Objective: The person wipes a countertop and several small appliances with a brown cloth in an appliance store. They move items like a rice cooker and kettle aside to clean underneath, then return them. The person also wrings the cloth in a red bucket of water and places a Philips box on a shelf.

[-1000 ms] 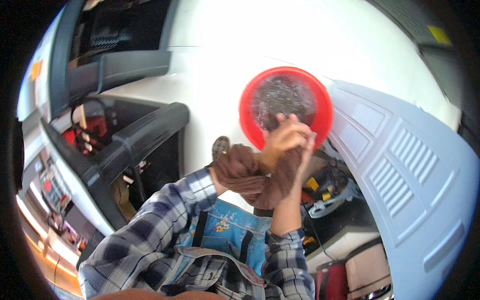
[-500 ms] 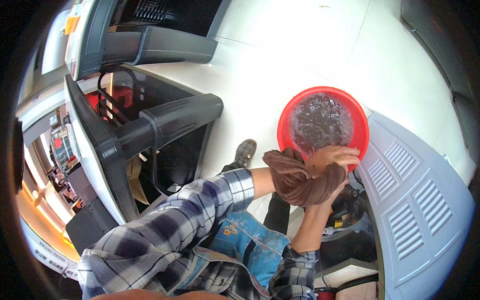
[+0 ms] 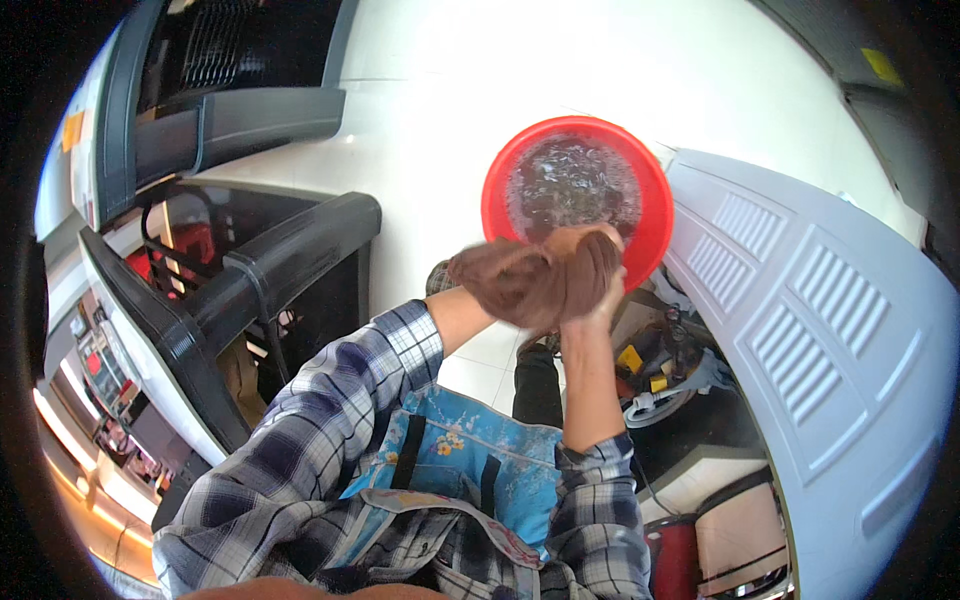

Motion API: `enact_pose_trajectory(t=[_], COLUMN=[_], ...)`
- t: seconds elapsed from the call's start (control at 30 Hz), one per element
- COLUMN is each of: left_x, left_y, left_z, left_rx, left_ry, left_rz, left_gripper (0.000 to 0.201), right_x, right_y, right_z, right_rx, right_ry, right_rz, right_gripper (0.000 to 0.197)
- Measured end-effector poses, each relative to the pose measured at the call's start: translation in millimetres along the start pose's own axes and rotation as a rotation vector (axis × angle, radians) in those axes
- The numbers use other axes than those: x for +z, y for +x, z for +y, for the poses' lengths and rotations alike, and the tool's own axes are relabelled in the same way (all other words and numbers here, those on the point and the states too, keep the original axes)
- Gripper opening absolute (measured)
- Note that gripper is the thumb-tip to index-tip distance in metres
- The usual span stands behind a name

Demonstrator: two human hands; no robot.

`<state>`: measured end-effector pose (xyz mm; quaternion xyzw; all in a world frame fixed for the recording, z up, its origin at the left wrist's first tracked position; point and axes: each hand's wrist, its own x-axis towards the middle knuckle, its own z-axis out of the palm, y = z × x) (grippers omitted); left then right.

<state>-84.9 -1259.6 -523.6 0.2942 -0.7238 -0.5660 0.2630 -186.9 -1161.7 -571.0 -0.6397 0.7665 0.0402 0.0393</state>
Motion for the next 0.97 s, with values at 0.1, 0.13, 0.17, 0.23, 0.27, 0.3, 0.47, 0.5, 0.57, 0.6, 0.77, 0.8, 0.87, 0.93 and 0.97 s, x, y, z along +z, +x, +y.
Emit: enact_pose_trajectory(t=[0.1, 0.13, 0.17, 0.23, 0.27, 0.3, 0.47, 0.5, 0.57, 0.6, 0.77, 0.8, 0.87, 0.93, 0.97], left_x=[-13.8, -19.6, -25.5, -39.2, -48.2, -59.3, -78.5, -82.8, -91.4, -97.5, -125.0, -131.3, -131.0, -135.3, -136.8], left_y=[-3.5, -0.1, 5.0, -2.8, -16.1, -29.9, -137.0, -152.1, -159.2, -161.3, -176.5, -178.2, -175.1, -171.1, -171.1], left_z=[4.8, 13.7, 24.6, 52.8, 64.0, 69.5, 91.3, 109.0, 169.6, 205.2, 290.6, 302.1, 328.2, 360.0, 379.7], left_rx=[-0.043, -0.045, -0.027, -0.037, -0.051, -0.078, -0.628, -0.636, -0.287, 0.091, -0.764, -0.798, -0.641, -0.599, -0.512], left_ry=[0.036, 0.085, 0.224, 0.073, 0.002, 0.113, -0.296, -0.629, -0.319, 0.317, -0.512, -0.733, -0.786, -0.664, -0.617], left_rz=[-0.047, -0.077, -0.115, -0.006, 0.059, 0.029, -0.284, -0.257, -0.344, -0.402, -0.484, -0.511, -0.473, -0.486, -0.545], left_gripper=[0.022, 0.022, 0.021, 0.019, 0.018, 0.022, 0.027, 0.03, 0.037, 0.04, 0.039, 0.04, 0.048, 0.052, 0.054], right_x=[-37.9, -52.7, -50.1, -46.4, -74.3, -118.7, -249.3, -253.5, -267.0, -277.5, -343.7, -376.8, -397.0, -425.3, -429.3], right_y=[13.4, 16.0, 5.9, -28.0, -35.7, -40.8, -89.6, -105.0, -135.4, -149.2, -205.6, -206.9, -222.4, -236.1, -249.7], right_z=[-16.5, -16.8, -8.7, 5.2, -0.4, -10.8, -61.5, -66.3, -73.2, -76.6, -95.3, -100.0, -108.1, -117.6, -125.5], right_rx=[0.863, 1.144, 0.937, 0.549, 0.549, 0.55, 0.131, 0.232, 0.378, 0.421, 0.534, 0.536, 0.486, 0.541, 0.504], right_ry=[1.304, 1.753, 1.604, 1.281, 1.402, 1.515, 1.09, 1.21, 1.432, 1.532, 1.627, 1.628, 1.505, 1.375, 1.328], right_rz=[-0.16, -0.196, -0.16, -0.089, -0.128, -0.162, -0.075, -0.106, -0.187, -0.234, -0.329, -0.297, -0.096, -0.006, 0.13], right_gripper=[0.031, 0.038, 0.04, 0.045, 0.051, 0.057, 0.071, 0.061, 0.042, 0.033, 0.021, 0.026, 0.032, 0.037, 0.039])
